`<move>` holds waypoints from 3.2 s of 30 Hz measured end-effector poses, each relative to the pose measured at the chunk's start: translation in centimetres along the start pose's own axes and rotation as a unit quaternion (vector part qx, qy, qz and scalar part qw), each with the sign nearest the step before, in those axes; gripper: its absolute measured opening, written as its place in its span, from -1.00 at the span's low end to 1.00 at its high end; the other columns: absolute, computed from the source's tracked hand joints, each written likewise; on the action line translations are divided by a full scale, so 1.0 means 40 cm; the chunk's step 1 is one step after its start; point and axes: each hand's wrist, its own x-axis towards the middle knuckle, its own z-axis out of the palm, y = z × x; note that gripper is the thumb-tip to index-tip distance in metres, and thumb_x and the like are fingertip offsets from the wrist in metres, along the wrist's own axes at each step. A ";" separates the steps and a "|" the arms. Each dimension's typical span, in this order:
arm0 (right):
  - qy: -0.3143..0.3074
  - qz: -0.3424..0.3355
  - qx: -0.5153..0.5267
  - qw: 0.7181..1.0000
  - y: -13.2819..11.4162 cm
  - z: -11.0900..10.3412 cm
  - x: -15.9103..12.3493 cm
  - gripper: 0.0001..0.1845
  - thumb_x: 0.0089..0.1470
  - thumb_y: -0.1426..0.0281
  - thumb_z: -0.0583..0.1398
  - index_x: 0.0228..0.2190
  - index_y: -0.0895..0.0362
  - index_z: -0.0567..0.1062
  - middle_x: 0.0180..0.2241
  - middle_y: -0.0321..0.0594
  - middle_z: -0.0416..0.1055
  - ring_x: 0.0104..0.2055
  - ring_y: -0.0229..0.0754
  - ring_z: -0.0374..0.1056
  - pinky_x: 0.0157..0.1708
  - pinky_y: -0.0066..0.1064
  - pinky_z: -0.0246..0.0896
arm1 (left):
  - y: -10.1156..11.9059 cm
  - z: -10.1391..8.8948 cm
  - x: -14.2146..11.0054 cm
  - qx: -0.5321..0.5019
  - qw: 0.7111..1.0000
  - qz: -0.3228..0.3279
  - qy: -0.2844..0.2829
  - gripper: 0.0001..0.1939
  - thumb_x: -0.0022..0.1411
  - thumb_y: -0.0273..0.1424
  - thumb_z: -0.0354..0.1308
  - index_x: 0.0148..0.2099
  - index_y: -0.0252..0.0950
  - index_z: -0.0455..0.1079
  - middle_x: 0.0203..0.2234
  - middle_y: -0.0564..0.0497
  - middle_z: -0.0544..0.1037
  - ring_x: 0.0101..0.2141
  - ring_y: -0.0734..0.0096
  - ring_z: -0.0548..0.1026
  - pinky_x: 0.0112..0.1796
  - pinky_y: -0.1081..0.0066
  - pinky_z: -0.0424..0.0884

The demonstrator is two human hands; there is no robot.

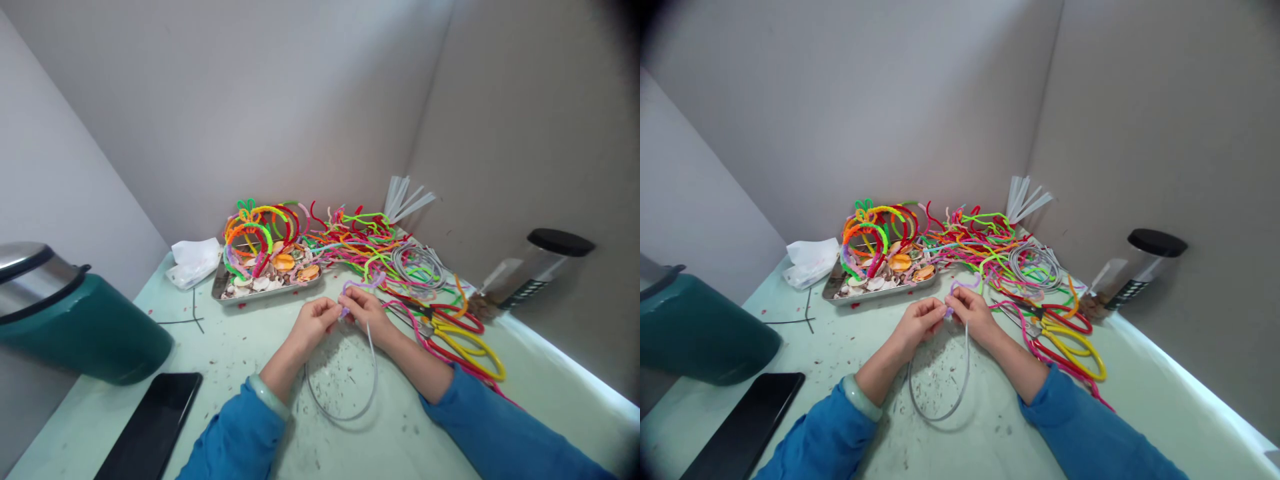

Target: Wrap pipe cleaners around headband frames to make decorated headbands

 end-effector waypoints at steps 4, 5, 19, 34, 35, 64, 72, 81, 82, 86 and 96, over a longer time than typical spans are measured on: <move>0.005 0.007 0.012 1.000 -0.005 0.002 -0.001 -0.66 -0.04 0.17 0.21 -0.58 0.11 0.22 -0.68 -0.46 0.08 -0.67 -0.37 0.04 -0.66 -0.49 -0.08 | 0.003 0.003 -0.002 -0.015 1.000 0.008 0.010 -0.67 0.00 -0.13 0.20 -0.44 -0.31 0.26 -0.76 0.19 0.24 -0.74 0.69 0.03 -0.64 0.54 -0.11; 0.006 0.008 0.014 1.000 -0.006 0.002 -0.002 -0.65 -0.05 0.17 0.22 -0.58 0.11 0.22 -0.68 -0.46 0.07 -0.68 -0.37 0.03 -0.66 -0.49 -0.09 | 0.004 0.004 -0.002 -0.019 1.000 0.011 0.013 -0.66 -0.01 -0.13 0.20 -0.43 -0.30 0.26 -0.76 0.20 0.25 -0.74 0.70 0.03 -0.65 0.55 -0.11; -0.001 0.024 -0.007 1.000 -0.027 0.011 -0.002 -0.60 -0.10 0.08 0.21 -0.60 0.11 0.22 -0.73 -0.44 0.11 -0.67 -0.37 0.01 -0.66 -0.49 -0.10 | 0.010 0.006 -0.004 -0.025 0.997 0.064 0.044 -0.65 -0.02 -0.13 0.23 -0.36 -0.33 0.33 -0.72 0.16 0.32 -0.72 0.68 0.11 -0.64 0.56 -0.05; 0.007 -0.025 -0.071 0.997 -0.022 0.003 -0.008 -0.66 0.03 0.15 0.14 -0.56 0.14 0.28 -0.69 -0.41 0.14 -0.64 -0.35 0.05 -0.62 -0.48 -0.06 | 0.001 0.002 0.007 -0.008 0.992 0.072 0.102 -0.66 -0.06 -0.18 0.26 -0.37 -0.39 0.39 -0.69 0.13 0.36 -0.71 0.67 0.13 -0.65 0.56 -0.04; 0.007 -0.026 -0.073 0.997 -0.020 0.002 -0.007 -0.66 0.04 0.15 0.14 -0.56 0.14 0.28 -0.69 -0.41 0.14 -0.64 -0.35 0.05 -0.62 -0.48 -0.06 | 0.000 0.002 0.008 -0.011 0.992 0.071 0.103 -0.66 -0.06 -0.18 0.26 -0.37 -0.39 0.39 -0.70 0.14 0.35 -0.71 0.68 0.12 -0.66 0.56 -0.05; -0.018 -0.024 -0.074 0.997 0.004 0.000 -0.007 -0.69 0.01 0.13 0.17 -0.49 0.12 0.32 -0.69 -0.44 0.09 -0.65 -0.36 0.00 -0.64 -0.48 -0.09 | -0.006 -0.003 0.014 -0.037 0.991 0.039 0.123 -0.65 -0.05 -0.14 0.22 -0.50 -0.34 0.29 -0.73 0.18 0.26 -0.75 0.72 0.03 -0.69 0.56 -0.10; -0.012 -0.017 -0.078 0.997 -0.004 0.005 -0.008 -0.71 0.01 0.15 0.18 -0.49 0.12 0.32 -0.70 -0.45 0.08 -0.66 -0.36 -0.01 -0.64 -0.48 -0.10 | -0.016 -0.007 0.020 -0.017 0.991 0.034 0.132 -0.65 -0.03 -0.13 0.20 -0.48 -0.34 0.28 -0.73 0.19 0.24 -0.75 0.71 0.04 -0.69 0.56 -0.09; -0.017 -0.040 -0.118 0.992 -0.008 0.002 -0.007 -0.77 0.01 0.22 0.19 -0.46 0.13 0.36 -0.66 -0.41 0.18 -0.63 -0.33 0.09 -0.60 -0.48 0.00 | -0.006 -0.003 0.016 -0.065 0.989 0.027 0.130 -0.68 -0.05 -0.19 0.22 -0.46 -0.34 0.28 -0.74 0.21 0.21 -0.75 0.73 0.02 -0.70 0.58 -0.13; -0.019 -0.044 -0.118 0.992 -0.005 0.001 -0.007 -0.78 0.02 0.23 0.18 -0.44 0.13 0.36 -0.66 -0.41 0.19 -0.62 -0.34 0.09 -0.60 -0.48 0.00 | -0.004 -0.003 0.014 -0.071 0.989 0.026 0.128 -0.69 -0.05 -0.20 0.22 -0.45 -0.35 0.28 -0.74 0.21 0.22 -0.75 0.73 0.02 -0.70 0.59 -0.13; -0.020 -0.051 -0.114 0.992 0.005 -0.001 -0.004 -0.80 0.04 0.25 0.16 -0.43 0.14 0.37 -0.64 -0.40 0.21 -0.62 -0.35 0.08 -0.58 -0.48 0.00 | 0.001 -0.001 0.010 -0.091 0.988 0.022 0.121 -0.72 -0.07 -0.25 0.23 -0.44 -0.35 0.28 -0.72 0.20 0.23 -0.75 0.74 0.02 -0.71 0.59 -0.14; -0.005 -0.047 -0.117 0.992 0.006 0.003 0.000 -0.79 0.02 0.23 0.17 -0.46 0.13 0.36 -0.67 -0.42 0.17 -0.63 -0.33 0.07 -0.59 -0.47 -0.02 | 0.003 0.000 0.010 -0.098 0.988 0.023 0.120 -0.74 -0.08 -0.28 0.24 -0.43 -0.36 0.30 -0.74 0.21 0.21 -0.75 0.73 0.02 -0.71 0.58 -0.14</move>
